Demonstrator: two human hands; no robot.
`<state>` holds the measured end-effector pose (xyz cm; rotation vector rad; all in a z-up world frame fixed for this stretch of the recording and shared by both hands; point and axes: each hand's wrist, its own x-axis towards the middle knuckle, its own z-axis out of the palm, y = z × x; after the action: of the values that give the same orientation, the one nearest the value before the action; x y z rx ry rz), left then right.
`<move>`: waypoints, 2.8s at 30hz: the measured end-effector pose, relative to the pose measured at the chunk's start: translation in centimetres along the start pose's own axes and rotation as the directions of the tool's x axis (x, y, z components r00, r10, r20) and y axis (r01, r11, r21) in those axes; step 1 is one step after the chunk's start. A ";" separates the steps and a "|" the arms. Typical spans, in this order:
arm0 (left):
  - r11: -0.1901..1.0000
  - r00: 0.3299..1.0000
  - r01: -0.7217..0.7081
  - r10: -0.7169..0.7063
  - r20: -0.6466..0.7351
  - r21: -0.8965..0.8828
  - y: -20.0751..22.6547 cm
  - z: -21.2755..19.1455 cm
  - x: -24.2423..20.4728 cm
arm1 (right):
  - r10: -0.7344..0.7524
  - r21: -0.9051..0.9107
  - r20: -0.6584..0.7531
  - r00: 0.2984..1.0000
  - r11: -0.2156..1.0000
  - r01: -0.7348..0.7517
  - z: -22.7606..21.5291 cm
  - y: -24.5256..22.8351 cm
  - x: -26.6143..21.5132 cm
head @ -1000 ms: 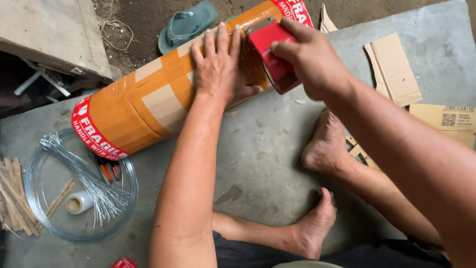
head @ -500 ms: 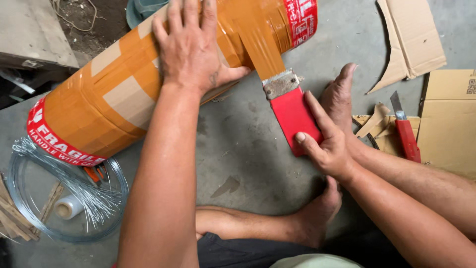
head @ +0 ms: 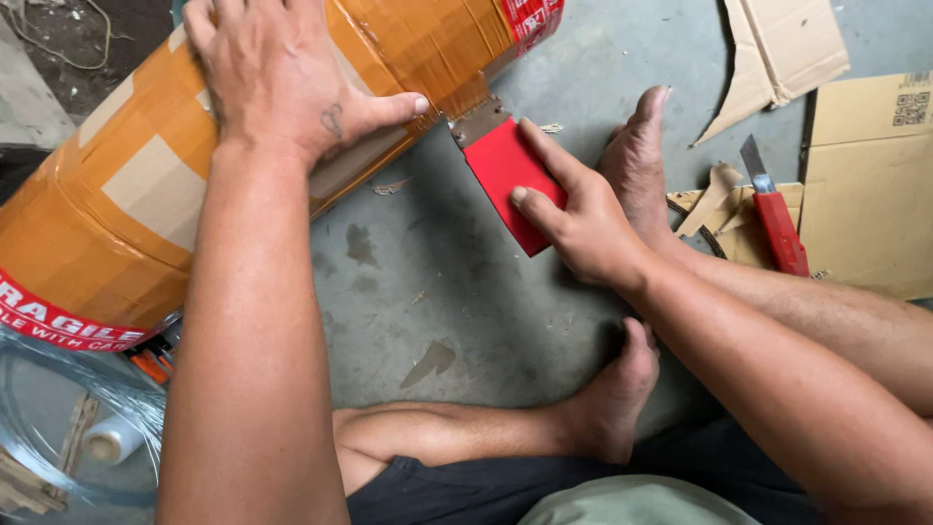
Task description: The person uses a handheld tape dispenser to apply red 'FRAGILE' tape around a large cylindrical cardboard package. They rotate the package with their hands and feet to wrap multiple bands of tape along its length.
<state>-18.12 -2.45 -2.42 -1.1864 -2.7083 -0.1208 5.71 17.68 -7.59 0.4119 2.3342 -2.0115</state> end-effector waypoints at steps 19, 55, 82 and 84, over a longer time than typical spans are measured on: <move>0.847 0.841 -0.498 0.420 0.340 0.185 3.6 2.1 0.5 | 0.427 0.111 0.150 0.892 0.889 -0.444 -4.6 -5.8 -5.9; 0.984 0.977 0.174 -0.178 -0.119 -0.044 3.7 -1.7 1.8 | 0.282 0.752 -0.053 0.958 0.643 -0.147 -12.6 -1.8 -13.2; -0.230 0.291 0.384 -0.889 0.354 -0.894 -5.1 -3.9 -36.4 | -0.101 0.548 -0.231 0.968 0.808 0.215 -12.6 2.4 -19.4; -0.473 0.407 0.142 -0.773 0.487 -0.870 -4.9 -1.2 -37.5 | -0.085 0.572 -0.197 0.977 0.799 0.185 -11.8 2.2 -19.0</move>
<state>3.37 -32.92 -8.69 0.6923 -1.8523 -2.5759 26.28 26.14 -4.10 0.4426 1.7889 -2.8658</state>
